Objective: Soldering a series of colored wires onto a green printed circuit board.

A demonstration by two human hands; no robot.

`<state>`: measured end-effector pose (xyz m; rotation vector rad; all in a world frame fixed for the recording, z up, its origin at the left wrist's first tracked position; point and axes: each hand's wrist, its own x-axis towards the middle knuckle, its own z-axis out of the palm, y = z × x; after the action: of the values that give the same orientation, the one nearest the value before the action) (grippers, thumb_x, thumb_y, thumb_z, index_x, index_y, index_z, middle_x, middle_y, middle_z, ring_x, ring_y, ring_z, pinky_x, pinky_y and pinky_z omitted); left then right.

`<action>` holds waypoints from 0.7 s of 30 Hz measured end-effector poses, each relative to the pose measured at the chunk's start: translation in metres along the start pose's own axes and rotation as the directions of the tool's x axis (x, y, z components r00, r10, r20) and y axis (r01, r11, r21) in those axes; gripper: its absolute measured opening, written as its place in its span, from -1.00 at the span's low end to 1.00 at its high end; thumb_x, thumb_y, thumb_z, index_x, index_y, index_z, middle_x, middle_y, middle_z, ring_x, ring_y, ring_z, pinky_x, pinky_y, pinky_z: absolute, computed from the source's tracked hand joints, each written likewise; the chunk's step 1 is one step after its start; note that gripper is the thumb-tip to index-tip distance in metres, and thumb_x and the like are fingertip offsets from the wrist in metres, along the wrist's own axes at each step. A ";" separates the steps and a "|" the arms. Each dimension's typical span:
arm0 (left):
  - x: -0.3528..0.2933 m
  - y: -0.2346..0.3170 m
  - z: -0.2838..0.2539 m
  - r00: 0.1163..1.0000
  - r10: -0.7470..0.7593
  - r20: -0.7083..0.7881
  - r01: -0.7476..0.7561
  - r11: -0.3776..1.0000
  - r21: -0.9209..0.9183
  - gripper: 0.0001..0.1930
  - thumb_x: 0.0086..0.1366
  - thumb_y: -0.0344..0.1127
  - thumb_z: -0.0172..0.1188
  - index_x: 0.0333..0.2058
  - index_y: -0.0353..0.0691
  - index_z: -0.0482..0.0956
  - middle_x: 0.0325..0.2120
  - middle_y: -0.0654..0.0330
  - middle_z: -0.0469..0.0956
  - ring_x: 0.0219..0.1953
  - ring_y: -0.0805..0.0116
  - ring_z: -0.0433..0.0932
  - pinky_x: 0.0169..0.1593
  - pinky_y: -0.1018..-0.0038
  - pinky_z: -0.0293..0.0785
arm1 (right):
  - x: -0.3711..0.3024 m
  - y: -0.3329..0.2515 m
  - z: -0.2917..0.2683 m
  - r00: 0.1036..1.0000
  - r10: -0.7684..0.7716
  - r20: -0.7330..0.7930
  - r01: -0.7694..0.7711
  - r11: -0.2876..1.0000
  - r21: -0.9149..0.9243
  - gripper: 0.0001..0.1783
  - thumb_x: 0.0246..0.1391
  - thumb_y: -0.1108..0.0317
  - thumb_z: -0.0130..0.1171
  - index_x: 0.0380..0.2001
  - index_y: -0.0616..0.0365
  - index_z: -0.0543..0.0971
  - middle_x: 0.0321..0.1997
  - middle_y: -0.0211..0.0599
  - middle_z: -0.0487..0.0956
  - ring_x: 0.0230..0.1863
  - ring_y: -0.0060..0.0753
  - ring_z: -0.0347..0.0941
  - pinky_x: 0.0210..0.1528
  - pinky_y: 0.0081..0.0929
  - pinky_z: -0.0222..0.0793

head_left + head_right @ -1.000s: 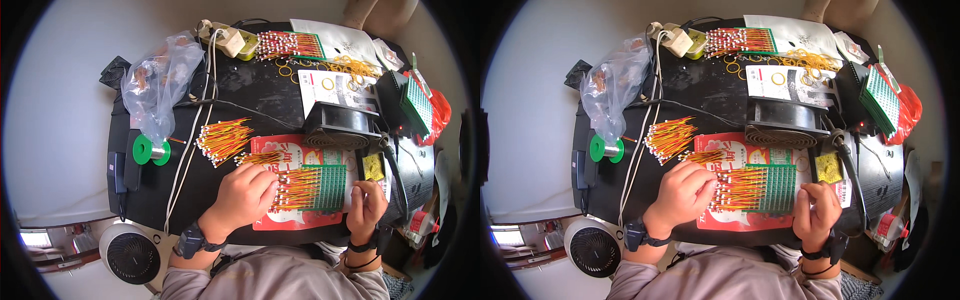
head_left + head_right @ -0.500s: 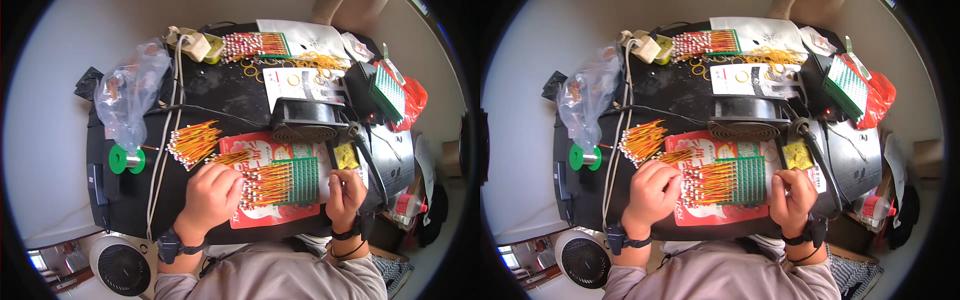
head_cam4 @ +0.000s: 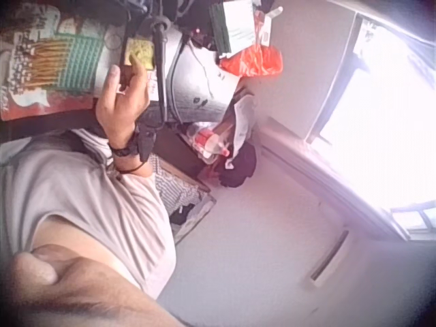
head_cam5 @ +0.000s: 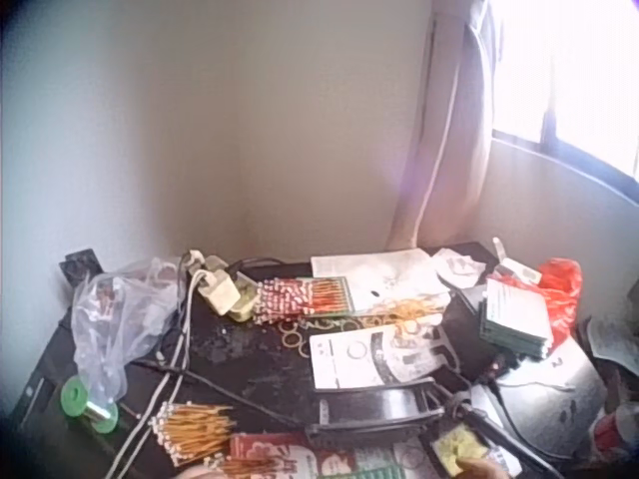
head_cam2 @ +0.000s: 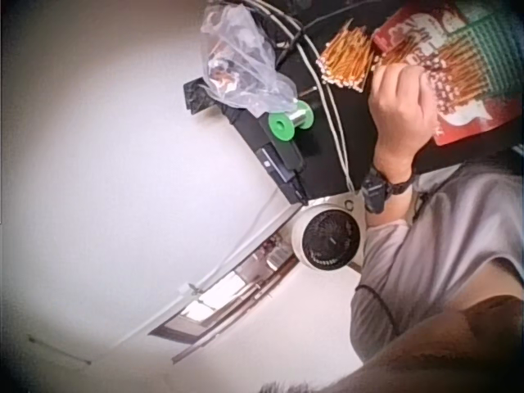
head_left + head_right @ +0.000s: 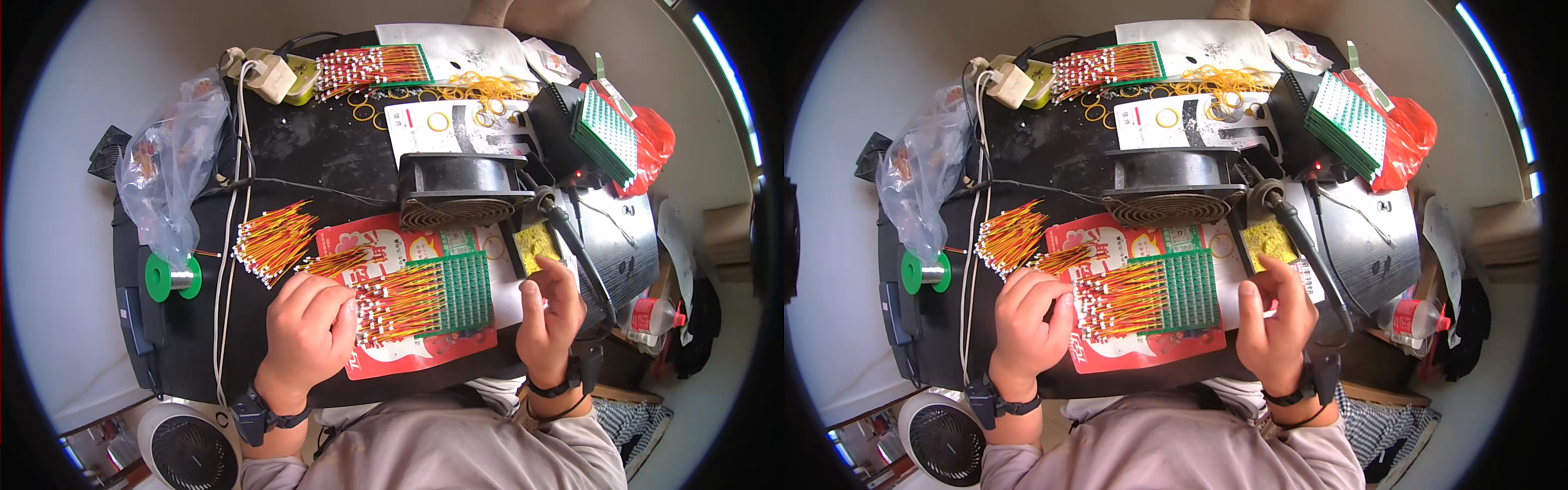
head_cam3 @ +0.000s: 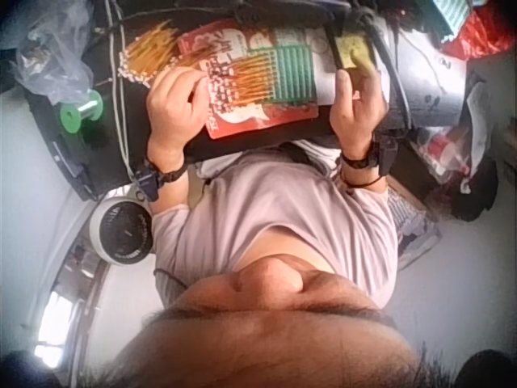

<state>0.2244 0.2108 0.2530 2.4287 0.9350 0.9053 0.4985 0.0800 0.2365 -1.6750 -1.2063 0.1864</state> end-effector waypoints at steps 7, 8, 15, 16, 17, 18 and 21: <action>0.003 0.000 -0.003 0.998 -0.054 -0.043 0.057 0.996 0.063 -0.85 0.10 -0.60 0.30 -0.33 -0.31 0.61 -0.39 0.06 0.56 -0.34 0.02 0.55 -0.23 0.19 0.52 | 0.010 0.014 -0.012 0.967 0.229 -0.111 -0.231 0.973 -0.010 -0.49 0.33 0.54 0.10 0.32 0.41 0.36 -0.42 -0.40 0.55 -0.47 -0.61 0.42 -0.34 -0.60 0.36; 0.002 0.001 -0.002 0.998 -0.052 -0.043 0.054 0.997 0.060 -0.85 0.10 -0.60 0.30 -0.33 -0.31 0.61 -0.39 0.06 0.56 -0.34 0.02 0.55 -0.23 0.19 0.52 | 0.015 0.015 -0.009 0.964 0.221 -0.151 -0.217 0.975 0.040 -0.48 0.36 0.52 0.08 0.34 0.40 0.34 -0.41 -0.39 0.55 -0.47 -0.64 0.40 -0.35 -0.62 0.35; 0.003 -0.002 -0.004 0.992 -0.111 -0.052 0.115 0.989 0.090 -0.82 0.08 -0.61 0.33 -0.32 -0.31 0.61 -0.33 0.05 0.58 -0.25 -0.01 0.55 -0.14 0.17 0.49 | 0.040 0.008 -0.011 0.881 0.469 -0.069 -0.371 0.773 0.514 -0.55 0.52 0.31 -0.06 0.35 0.29 0.36 -0.35 -0.28 0.62 -0.50 -0.61 0.45 -0.47 -0.63 0.31; 0.003 -0.004 -0.006 0.993 -0.104 -0.058 0.110 0.987 0.120 -0.82 0.09 -0.59 0.34 -0.30 -0.30 0.61 -0.32 0.06 0.57 -0.24 -0.01 0.55 -0.14 0.16 0.49 | 0.041 0.008 -0.012 0.849 0.525 -0.060 -0.400 0.712 0.577 -0.56 0.54 0.27 -0.08 0.32 0.27 0.39 -0.32 -0.24 0.65 -0.50 -0.57 0.48 -0.48 -0.63 0.31; 0.003 -0.006 -0.008 0.991 -0.125 -0.047 0.130 0.983 0.128 -0.79 0.07 -0.59 0.36 -0.29 -0.29 0.61 -0.30 0.06 0.57 -0.21 -0.02 0.55 -0.11 0.16 0.49 | 0.039 0.013 -0.018 0.873 0.485 -0.054 -0.355 0.707 0.611 -0.58 0.54 0.25 -0.10 0.29 0.26 0.43 -0.26 -0.17 0.69 -0.48 -0.51 0.53 -0.48 -0.64 0.33; 0.004 -0.008 -0.010 0.991 -0.128 -0.046 0.133 0.982 0.132 -0.79 0.07 -0.59 0.36 -0.29 -0.29 0.61 -0.30 0.06 0.57 -0.21 -0.02 0.55 -0.11 0.16 0.49 | 0.039 0.008 -0.022 0.872 0.479 -0.103 -0.305 0.696 0.650 -0.59 0.52 0.27 -0.07 0.26 0.27 0.45 -0.24 -0.14 0.70 -0.46 -0.48 0.54 -0.47 -0.63 0.34; 0.004 -0.010 -0.012 0.986 -0.157 -0.060 0.164 0.977 0.138 -0.78 0.05 -0.59 0.38 -0.29 -0.29 0.61 -0.30 0.06 0.58 -0.19 -0.01 0.55 -0.10 0.17 0.50 | 0.033 0.008 -0.037 0.886 0.385 -0.258 -0.143 0.757 0.637 -0.66 0.47 0.28 -0.01 0.12 0.30 0.47 -0.33 -0.21 0.65 -0.47 -0.53 0.49 -0.44 -0.62 0.36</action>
<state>0.2142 0.2218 0.2580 2.4138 1.2326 0.8698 0.5427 0.0828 0.2609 -1.2212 -0.5166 0.3705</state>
